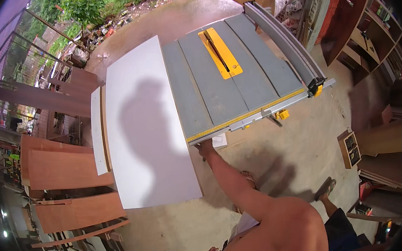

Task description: The person picks up a white board and places it on a table saw. The person then guides the board through the spinning blade to cut it.

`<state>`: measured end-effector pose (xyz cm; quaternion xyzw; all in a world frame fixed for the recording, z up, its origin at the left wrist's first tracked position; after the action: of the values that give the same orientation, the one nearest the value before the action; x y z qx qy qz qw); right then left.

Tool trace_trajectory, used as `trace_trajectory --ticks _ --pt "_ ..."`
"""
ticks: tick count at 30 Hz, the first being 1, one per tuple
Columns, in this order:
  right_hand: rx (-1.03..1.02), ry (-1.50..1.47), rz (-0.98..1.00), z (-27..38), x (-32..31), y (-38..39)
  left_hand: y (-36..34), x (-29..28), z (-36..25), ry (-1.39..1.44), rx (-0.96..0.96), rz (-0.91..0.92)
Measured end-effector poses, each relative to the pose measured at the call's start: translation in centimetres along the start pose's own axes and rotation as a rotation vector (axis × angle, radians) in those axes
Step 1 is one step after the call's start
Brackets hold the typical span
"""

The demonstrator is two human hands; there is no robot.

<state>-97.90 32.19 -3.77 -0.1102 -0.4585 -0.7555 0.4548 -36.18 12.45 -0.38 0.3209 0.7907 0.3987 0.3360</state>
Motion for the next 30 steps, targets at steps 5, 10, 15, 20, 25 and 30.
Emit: trace_trajectory --ticks 5,10,15,20,25,30 --pt "-0.785 1.011 0.055 -3.2 -1.4 -1.3 4.1 1.2 -3.1 -0.39 0.16 -0.097" --pt "-0.35 0.495 0.153 -1.1 -1.9 -1.3 -2.2 0.9 -9.1 -0.026 -0.063 -0.031" --pt "0.418 0.38 0.206 2.1 -0.2 9.7 -7.7 -6.2 -18.8 0.411 0.273 -0.375" --pt "0.386 0.493 0.252 7.9 1.3 22.7 -10.9 -7.8 -43.3 0.328 0.848 -0.245" --pt "-0.623 0.885 0.195 2.5 0.2 21.3 -14.3 -3.7 -53.6 -0.133 1.121 -0.108" --pt "-0.857 1.23 -0.052 3.3 -0.9 20.0 -11.6 -2.4 -50.4 -0.01 1.11 0.103"
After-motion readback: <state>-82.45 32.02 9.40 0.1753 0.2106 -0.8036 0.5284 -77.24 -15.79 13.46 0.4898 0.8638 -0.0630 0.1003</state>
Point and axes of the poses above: each hand's wrist, its own y-axis away from the middle knuckle, its own x-axis out of the palm, z = x × y, the point moved 1 cm from there along -y, towards the middle knuckle, and after that the axes turned 13 degrees about -z, right-handed, at the moved point
